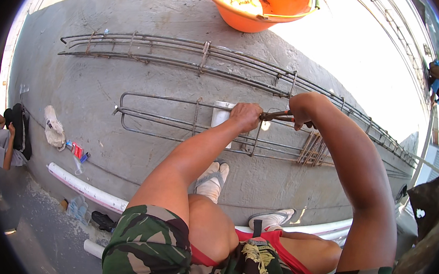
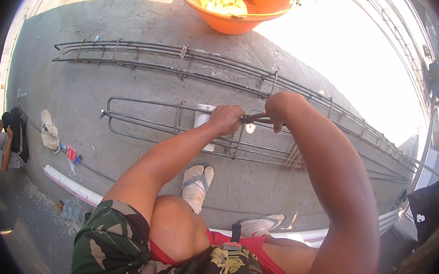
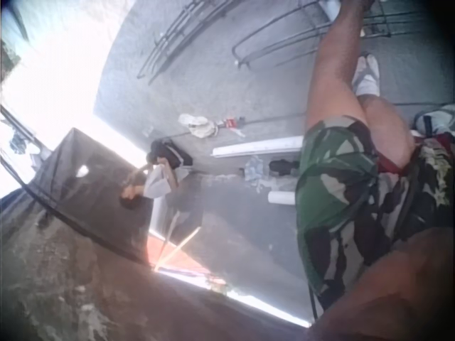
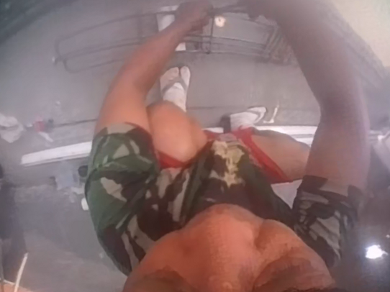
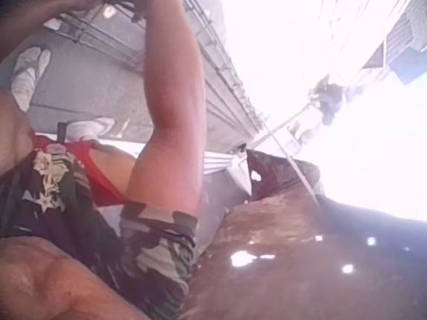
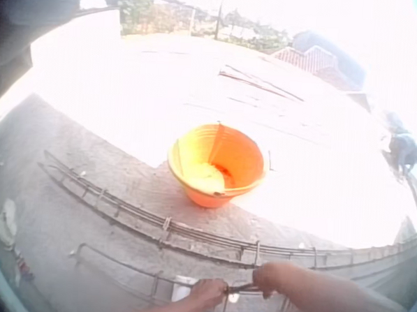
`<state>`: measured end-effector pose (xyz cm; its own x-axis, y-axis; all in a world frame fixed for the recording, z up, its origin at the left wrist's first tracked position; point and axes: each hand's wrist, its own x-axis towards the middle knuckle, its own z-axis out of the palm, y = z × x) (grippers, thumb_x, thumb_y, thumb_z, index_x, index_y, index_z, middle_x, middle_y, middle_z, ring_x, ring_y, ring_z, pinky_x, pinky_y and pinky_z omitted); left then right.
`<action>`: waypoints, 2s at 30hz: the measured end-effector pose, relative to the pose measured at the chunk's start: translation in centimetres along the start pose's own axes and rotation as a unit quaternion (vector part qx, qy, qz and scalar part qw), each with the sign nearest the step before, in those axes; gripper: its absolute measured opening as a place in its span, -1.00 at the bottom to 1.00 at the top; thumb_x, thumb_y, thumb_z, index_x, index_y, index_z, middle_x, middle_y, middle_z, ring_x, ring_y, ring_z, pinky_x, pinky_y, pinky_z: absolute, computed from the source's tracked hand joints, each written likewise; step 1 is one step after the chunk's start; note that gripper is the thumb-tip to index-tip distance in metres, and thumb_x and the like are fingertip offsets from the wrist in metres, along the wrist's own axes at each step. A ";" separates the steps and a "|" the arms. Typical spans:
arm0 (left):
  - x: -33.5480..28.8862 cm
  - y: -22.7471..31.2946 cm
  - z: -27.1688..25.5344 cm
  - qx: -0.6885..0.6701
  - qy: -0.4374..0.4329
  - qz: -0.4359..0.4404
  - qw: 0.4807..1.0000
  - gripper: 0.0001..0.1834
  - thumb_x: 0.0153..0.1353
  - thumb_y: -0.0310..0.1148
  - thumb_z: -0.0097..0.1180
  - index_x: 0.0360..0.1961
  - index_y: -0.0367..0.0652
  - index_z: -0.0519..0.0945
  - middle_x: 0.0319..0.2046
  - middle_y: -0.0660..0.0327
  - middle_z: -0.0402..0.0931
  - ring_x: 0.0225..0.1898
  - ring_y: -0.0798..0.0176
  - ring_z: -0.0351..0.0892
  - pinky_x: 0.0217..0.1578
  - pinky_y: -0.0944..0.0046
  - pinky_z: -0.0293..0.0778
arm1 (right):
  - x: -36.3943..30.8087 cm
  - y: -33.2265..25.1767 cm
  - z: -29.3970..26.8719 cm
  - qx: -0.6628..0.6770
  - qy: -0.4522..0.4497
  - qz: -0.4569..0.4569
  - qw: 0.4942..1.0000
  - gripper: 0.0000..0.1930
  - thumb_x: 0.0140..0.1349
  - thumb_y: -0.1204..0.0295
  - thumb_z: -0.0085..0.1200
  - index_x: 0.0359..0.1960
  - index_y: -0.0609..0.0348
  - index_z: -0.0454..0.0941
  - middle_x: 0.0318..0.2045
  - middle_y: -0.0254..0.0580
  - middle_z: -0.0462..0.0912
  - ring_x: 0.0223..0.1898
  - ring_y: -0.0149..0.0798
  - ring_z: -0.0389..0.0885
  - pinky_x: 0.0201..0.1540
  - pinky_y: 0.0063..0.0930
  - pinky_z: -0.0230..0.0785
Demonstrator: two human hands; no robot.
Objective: The person sits on a concrete floor and ties a rebar cage using wire ties and pliers. They repeatedly wrap wire around the intersections of the rebar and twist it tight to secure the structure.
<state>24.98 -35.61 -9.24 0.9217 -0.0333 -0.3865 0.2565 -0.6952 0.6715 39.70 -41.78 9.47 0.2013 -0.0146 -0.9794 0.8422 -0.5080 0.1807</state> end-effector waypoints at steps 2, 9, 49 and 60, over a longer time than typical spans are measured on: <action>0.1 0.0 0.0 -0.008 -0.002 -0.003 1.000 -0.82 0.10 -0.37 0.12 -0.28 -0.02 0.70 -0.20 0.12 0.62 -0.13 -0.09 0.60 -0.09 -0.03 0.49 | 0.5 0.4 -0.7 0.013 -0.060 0.009 0.998 -0.67 0.06 0.27 0.39 -0.10 -0.07 0.70 -0.25 -0.32 0.76 -0.19 -0.23 0.71 -0.12 -0.25 0.54; 0.1 1.2 0.0 -0.035 0.044 0.081 0.995 -0.43 0.02 -0.34 0.23 0.15 -0.02 0.48 -0.07 0.09 0.57 0.05 -0.07 0.50 0.05 -0.03 0.38 | 2.7 1.1 -2.1 0.021 -0.147 0.030 0.988 -0.70 0.07 0.26 0.38 -0.14 -0.03 0.71 -0.19 -0.29 0.76 -0.17 -0.26 0.71 -0.11 -0.23 0.53; 1.6 8.9 1.3 -0.226 0.188 0.109 0.950 -0.51 -0.08 -0.30 0.40 -0.11 -0.14 0.47 -0.23 0.07 0.59 -0.14 -0.09 0.59 -0.13 0.02 0.49 | 3.9 2.2 3.4 0.060 0.057 -0.034 0.996 -0.76 0.00 0.38 0.31 -0.22 -0.01 0.75 -0.15 -0.15 0.72 -0.16 -0.09 0.71 -0.14 -0.23 0.57; 3.7 7.2 -1.3 -0.218 -0.061 0.128 0.966 -0.44 -0.12 -0.36 0.26 0.00 -0.20 0.45 -0.21 -0.01 0.57 -0.11 -0.09 0.58 -0.09 0.07 0.47 | -0.2 2.1 10.4 -0.263 0.450 0.078 0.850 -0.59 0.21 0.32 0.03 0.06 0.26 0.50 -0.28 -0.16 0.63 -0.10 -0.04 0.61 0.03 0.06 0.39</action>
<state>30.62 -39.81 -5.00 0.9364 -0.2675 -0.2271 0.1479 -0.2859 0.9468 36.19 -51.84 9.15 0.4320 0.7387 -0.5174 0.8299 -0.1010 0.5487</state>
